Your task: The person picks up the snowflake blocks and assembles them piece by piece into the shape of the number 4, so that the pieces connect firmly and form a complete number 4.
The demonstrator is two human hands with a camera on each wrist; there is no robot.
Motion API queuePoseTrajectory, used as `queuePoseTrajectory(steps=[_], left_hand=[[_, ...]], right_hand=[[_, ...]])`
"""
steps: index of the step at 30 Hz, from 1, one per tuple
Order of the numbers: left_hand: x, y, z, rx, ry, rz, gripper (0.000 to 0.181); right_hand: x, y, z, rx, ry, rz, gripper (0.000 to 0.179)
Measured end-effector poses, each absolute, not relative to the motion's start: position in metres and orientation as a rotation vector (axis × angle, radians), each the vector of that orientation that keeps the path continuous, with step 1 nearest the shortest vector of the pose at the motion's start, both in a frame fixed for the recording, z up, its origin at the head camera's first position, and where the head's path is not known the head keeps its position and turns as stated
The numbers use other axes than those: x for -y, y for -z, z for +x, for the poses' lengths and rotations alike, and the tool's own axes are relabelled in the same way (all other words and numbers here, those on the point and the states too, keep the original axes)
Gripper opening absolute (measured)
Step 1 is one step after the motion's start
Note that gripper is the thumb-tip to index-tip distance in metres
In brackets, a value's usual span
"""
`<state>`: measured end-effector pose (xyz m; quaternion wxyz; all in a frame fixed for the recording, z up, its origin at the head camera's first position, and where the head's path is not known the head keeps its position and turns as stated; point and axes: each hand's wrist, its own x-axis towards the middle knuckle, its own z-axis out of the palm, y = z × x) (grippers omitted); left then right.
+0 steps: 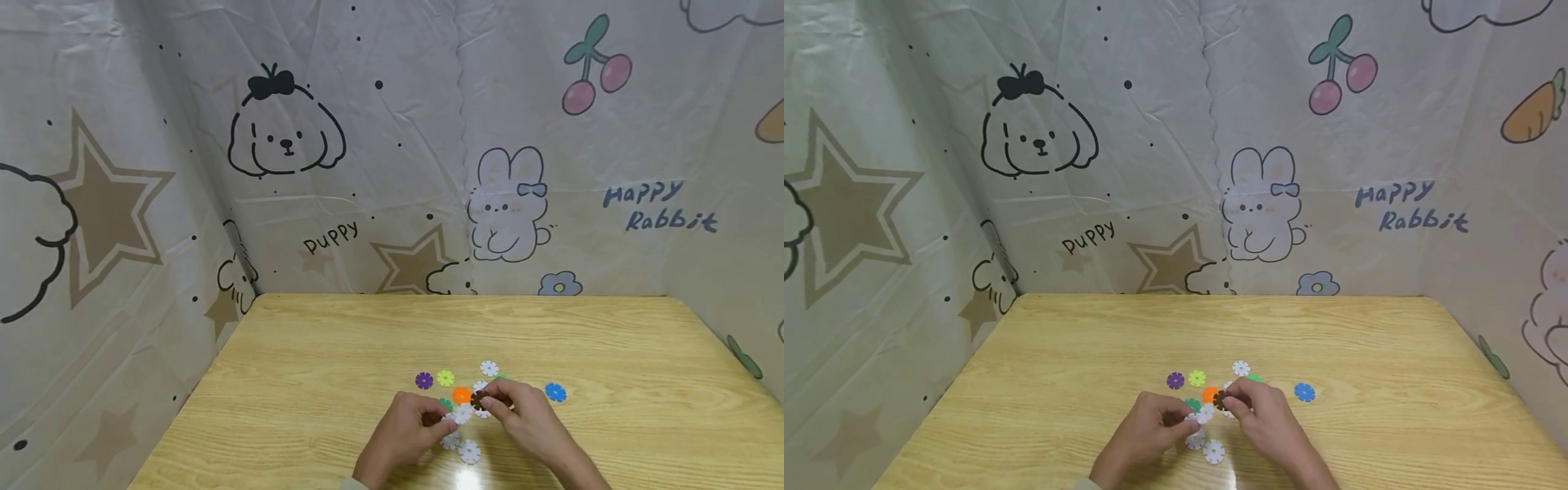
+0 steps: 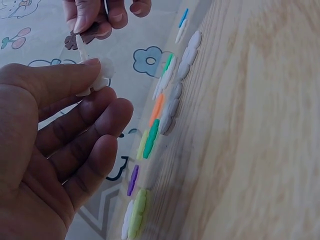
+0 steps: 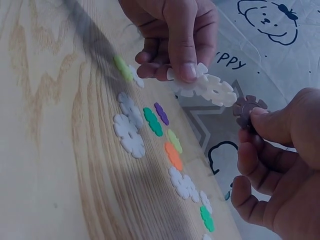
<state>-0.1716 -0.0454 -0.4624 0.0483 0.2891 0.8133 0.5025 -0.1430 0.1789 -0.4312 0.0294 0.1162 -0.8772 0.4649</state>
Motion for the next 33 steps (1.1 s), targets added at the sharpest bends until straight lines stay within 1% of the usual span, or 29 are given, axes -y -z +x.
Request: queuePoseTrajectory(steps=[8,14,33], left_hand=[[0.0429,0.4621,-0.1716,-2.482,-1.523,0.905,0.010],[0.0428,0.4626,-0.1723,-2.466,-1.542,0.959,0.010],[0.0439,0.4660,-0.1704,-2.537,-1.512,1.019,0.011]], right_hand=[[-0.1794,0.4302,-0.1423,2.689,-1.443,0.397,0.008],[-0.1795,0.4312,-0.1417,2.709,-1.462,0.380,0.009],[-0.1712,0.4347,-0.1361,2.692,-1.469,0.324,0.012]])
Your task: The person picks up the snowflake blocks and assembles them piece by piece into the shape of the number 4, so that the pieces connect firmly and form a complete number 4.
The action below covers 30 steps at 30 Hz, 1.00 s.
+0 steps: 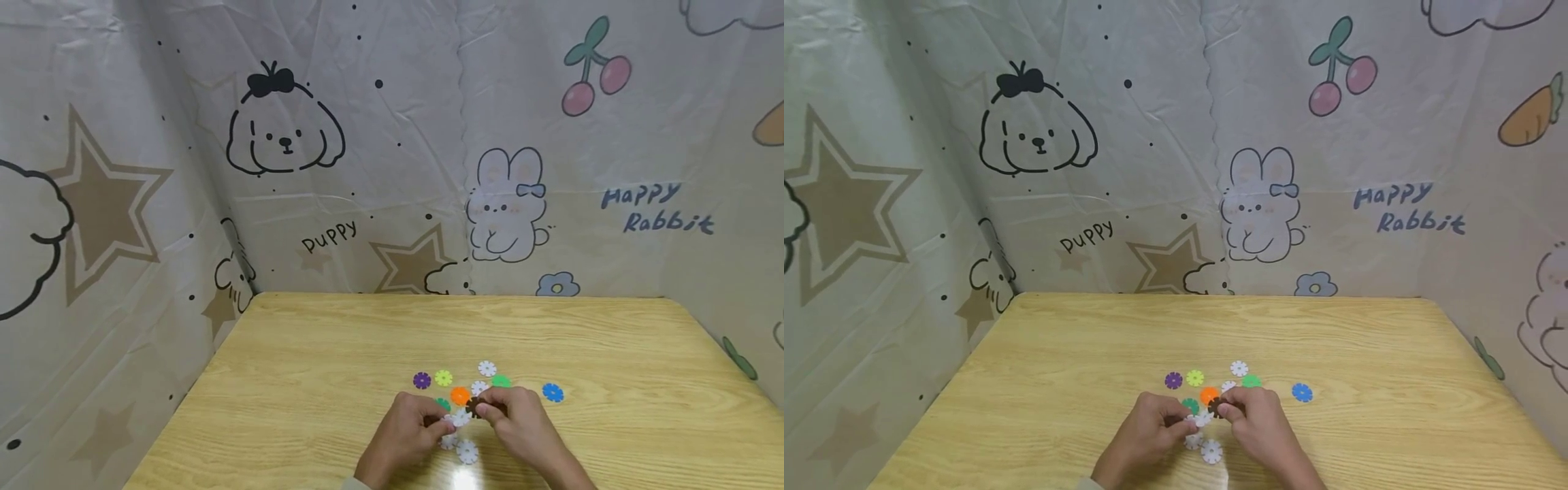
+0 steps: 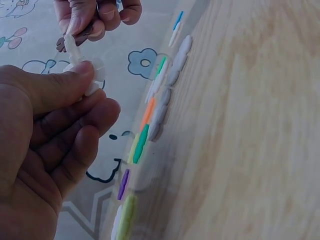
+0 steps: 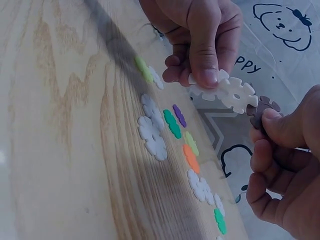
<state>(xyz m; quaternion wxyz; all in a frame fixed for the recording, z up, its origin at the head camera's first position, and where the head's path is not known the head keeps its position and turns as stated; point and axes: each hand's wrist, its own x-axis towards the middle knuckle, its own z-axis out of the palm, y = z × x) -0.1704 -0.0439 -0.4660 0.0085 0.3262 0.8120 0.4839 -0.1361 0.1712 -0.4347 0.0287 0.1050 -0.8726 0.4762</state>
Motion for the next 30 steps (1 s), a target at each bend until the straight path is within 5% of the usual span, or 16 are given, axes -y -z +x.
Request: queuePoseTrajectory(steps=[30], left_hand=[[0.057,0.466,-0.172,-2.418,-1.576,0.895,0.012]], right_hand=[[-0.172,0.433,-0.143,2.717,-1.469,0.586,0.011]])
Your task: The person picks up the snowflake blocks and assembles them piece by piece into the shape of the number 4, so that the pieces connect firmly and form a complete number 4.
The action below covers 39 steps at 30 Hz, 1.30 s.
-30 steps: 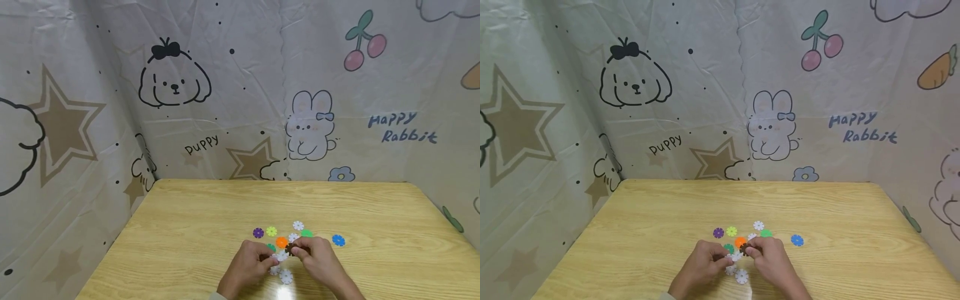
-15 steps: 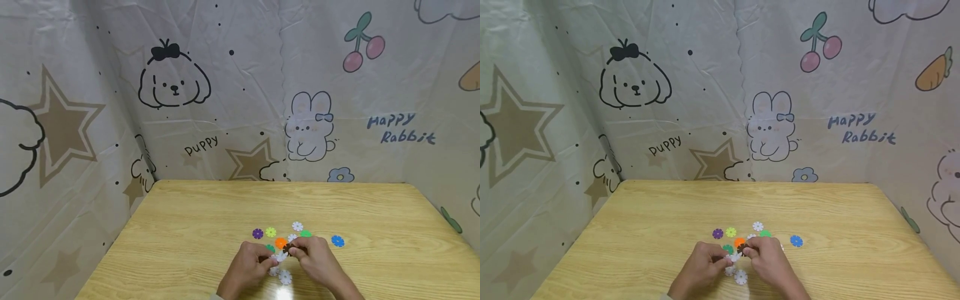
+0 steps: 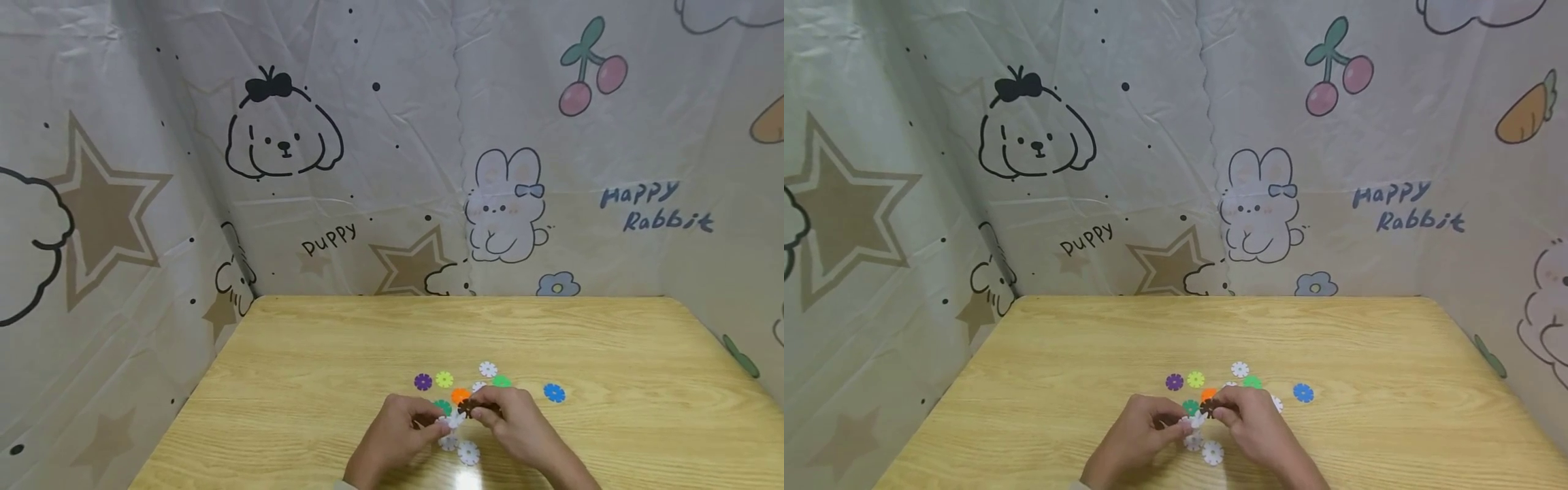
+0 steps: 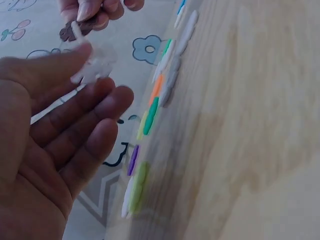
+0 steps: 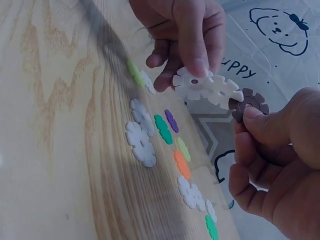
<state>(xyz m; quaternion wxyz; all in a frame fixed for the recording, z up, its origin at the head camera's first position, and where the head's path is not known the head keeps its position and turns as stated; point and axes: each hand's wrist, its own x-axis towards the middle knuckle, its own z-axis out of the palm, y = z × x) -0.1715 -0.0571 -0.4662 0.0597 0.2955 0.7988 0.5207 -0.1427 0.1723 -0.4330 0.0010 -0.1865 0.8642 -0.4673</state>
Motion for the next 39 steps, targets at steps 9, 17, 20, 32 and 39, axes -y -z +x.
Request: queuePoseTrajectory(steps=[9,17,20,32,39], left_hand=[[0.054,0.462,-0.173,-2.396,-1.631,0.911,0.018],[0.052,0.461,-0.172,-2.386,-1.638,0.910,0.012],[0.051,0.460,-0.173,-2.380,-1.637,0.938,0.013],[0.052,0.462,-0.175,-2.394,-1.642,1.030,0.017],[0.057,0.463,-0.175,-2.413,-1.651,1.001,0.016]], right_hand=[[-0.172,0.433,-0.143,-2.637,1.526,-0.599,0.010],[-0.169,0.436,-0.144,-2.598,1.549,-0.609,0.007],[-0.167,0.436,-0.144,-2.594,1.563,-0.618,0.007],[-0.160,0.436,-0.144,-2.545,1.599,-0.640,0.006],[-0.159,0.436,-0.142,-2.602,1.566,-0.593,0.007]])
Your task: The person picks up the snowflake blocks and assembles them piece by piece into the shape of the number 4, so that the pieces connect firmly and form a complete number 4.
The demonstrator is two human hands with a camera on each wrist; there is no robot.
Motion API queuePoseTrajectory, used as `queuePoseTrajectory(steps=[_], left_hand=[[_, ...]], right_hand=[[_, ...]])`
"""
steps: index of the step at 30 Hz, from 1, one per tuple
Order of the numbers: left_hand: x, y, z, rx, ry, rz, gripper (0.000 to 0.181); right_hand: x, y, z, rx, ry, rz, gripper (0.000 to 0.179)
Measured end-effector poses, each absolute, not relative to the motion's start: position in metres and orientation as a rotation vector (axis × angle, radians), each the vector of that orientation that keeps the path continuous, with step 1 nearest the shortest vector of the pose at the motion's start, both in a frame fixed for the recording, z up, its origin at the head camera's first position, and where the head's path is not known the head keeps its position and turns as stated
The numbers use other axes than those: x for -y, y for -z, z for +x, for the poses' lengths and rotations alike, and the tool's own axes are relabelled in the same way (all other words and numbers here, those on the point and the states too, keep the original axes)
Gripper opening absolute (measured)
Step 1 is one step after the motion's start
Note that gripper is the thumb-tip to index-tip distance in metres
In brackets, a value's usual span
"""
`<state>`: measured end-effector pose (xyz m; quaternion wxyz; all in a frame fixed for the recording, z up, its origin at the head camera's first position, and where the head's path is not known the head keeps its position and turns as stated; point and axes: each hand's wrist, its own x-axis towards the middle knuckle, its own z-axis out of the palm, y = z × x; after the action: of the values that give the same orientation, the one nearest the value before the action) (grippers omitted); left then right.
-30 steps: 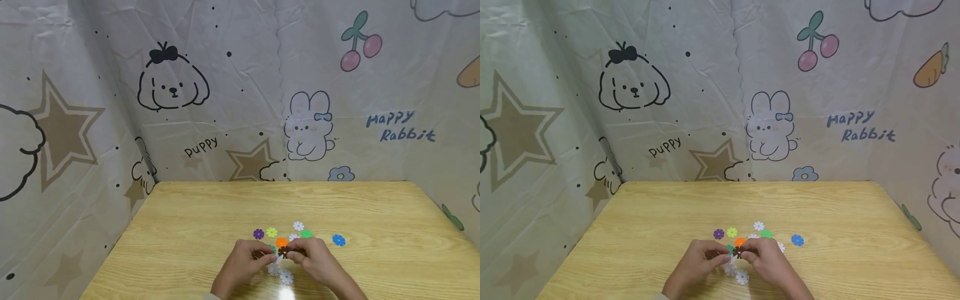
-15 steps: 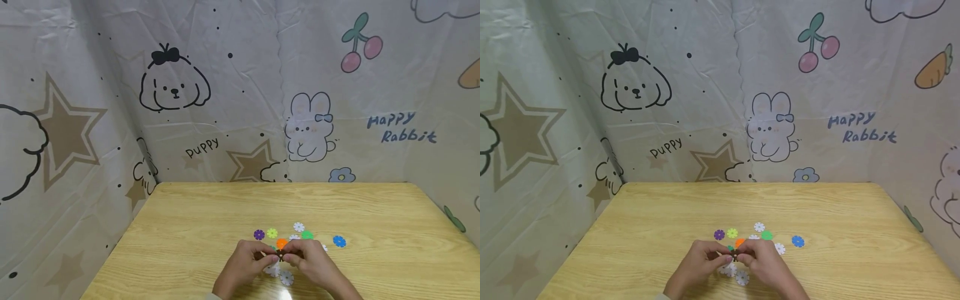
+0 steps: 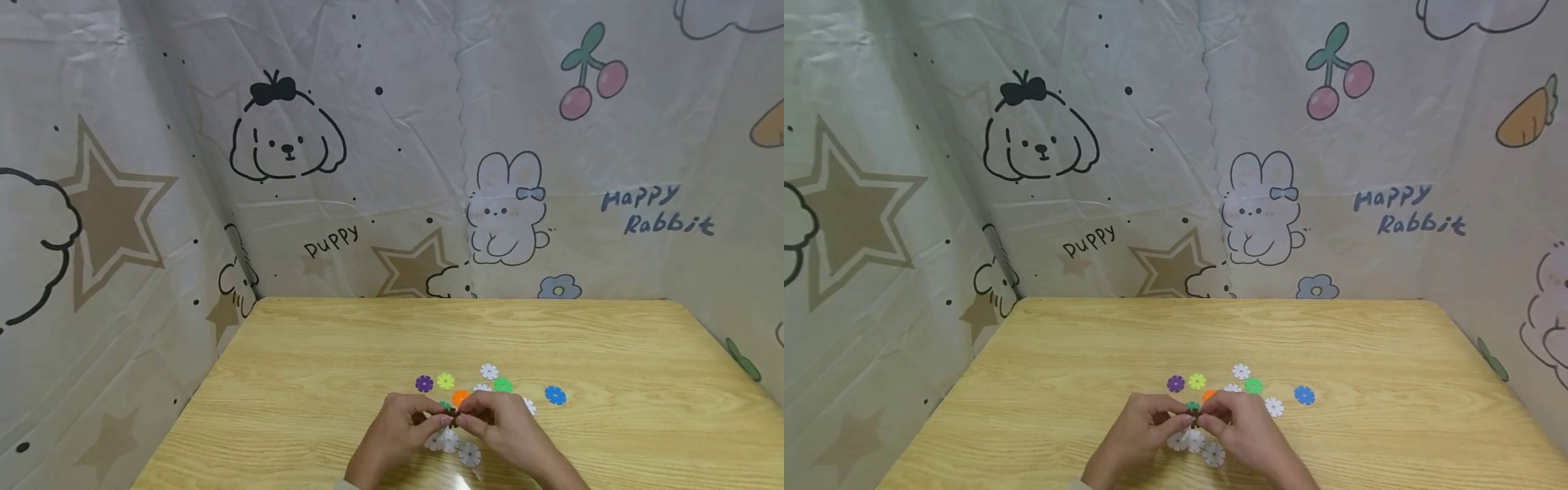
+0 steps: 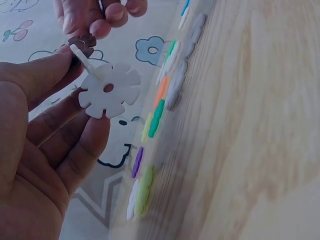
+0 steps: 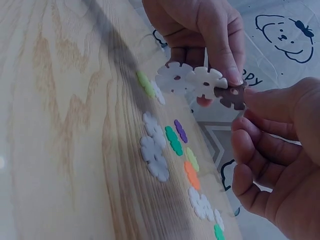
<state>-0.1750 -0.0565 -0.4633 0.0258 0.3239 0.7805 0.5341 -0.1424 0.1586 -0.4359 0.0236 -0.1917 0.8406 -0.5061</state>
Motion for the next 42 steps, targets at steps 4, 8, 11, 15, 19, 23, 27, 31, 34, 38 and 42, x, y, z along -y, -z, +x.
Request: queuePoseTrajectory(steps=[4,8,11,15,19,23,27,31,34,38,42], left_hand=[[0.060,0.464,-0.175,-2.433,-1.656,0.958,0.015],[0.063,0.464,-0.176,-2.458,-1.662,0.930,0.015],[0.065,0.464,-0.176,-2.477,-1.660,0.899,0.015],[0.067,0.464,-0.175,-2.483,-1.674,0.861,0.016],[0.069,0.463,-0.175,-2.496,-1.684,0.850,0.016],[0.072,0.462,-0.175,-2.502,-1.687,0.834,0.016],[0.073,0.462,-0.175,-2.503,-1.707,0.853,0.016],[0.074,0.463,-0.175,-2.506,-1.726,0.883,0.017],[0.073,0.464,-0.175,-2.496,-1.741,0.890,0.016],[0.073,0.466,-0.176,-2.483,-1.758,0.879,0.015],[0.072,0.465,-0.175,-2.484,-1.758,0.862,0.012]], right_hand=[[-0.161,0.438,-0.141,-2.648,1.518,-0.584,0.010],[-0.164,0.441,-0.139,-2.674,1.446,-0.595,0.009],[-0.167,0.445,-0.138,-2.683,1.391,-0.639,0.009],[-0.171,0.450,-0.137,-2.696,1.301,-0.640,0.014],[-0.174,0.454,-0.137,-2.717,1.201,-0.581,0.020],[-0.174,0.458,-0.138,-2.757,1.107,-0.556,0.025],[-0.172,0.461,-0.137,-2.772,1.047,-0.532,0.027],[-0.171,0.464,-0.136,-2.775,1.023,-0.538,0.025],[-0.170,0.465,-0.137,-2.763,1.003,-0.518,0.024],[-0.168,0.466,-0.139,-2.735,0.984,-0.472,0.027],[-0.167,0.467,-0.138,-2.783,0.968,-0.540,0.025]])
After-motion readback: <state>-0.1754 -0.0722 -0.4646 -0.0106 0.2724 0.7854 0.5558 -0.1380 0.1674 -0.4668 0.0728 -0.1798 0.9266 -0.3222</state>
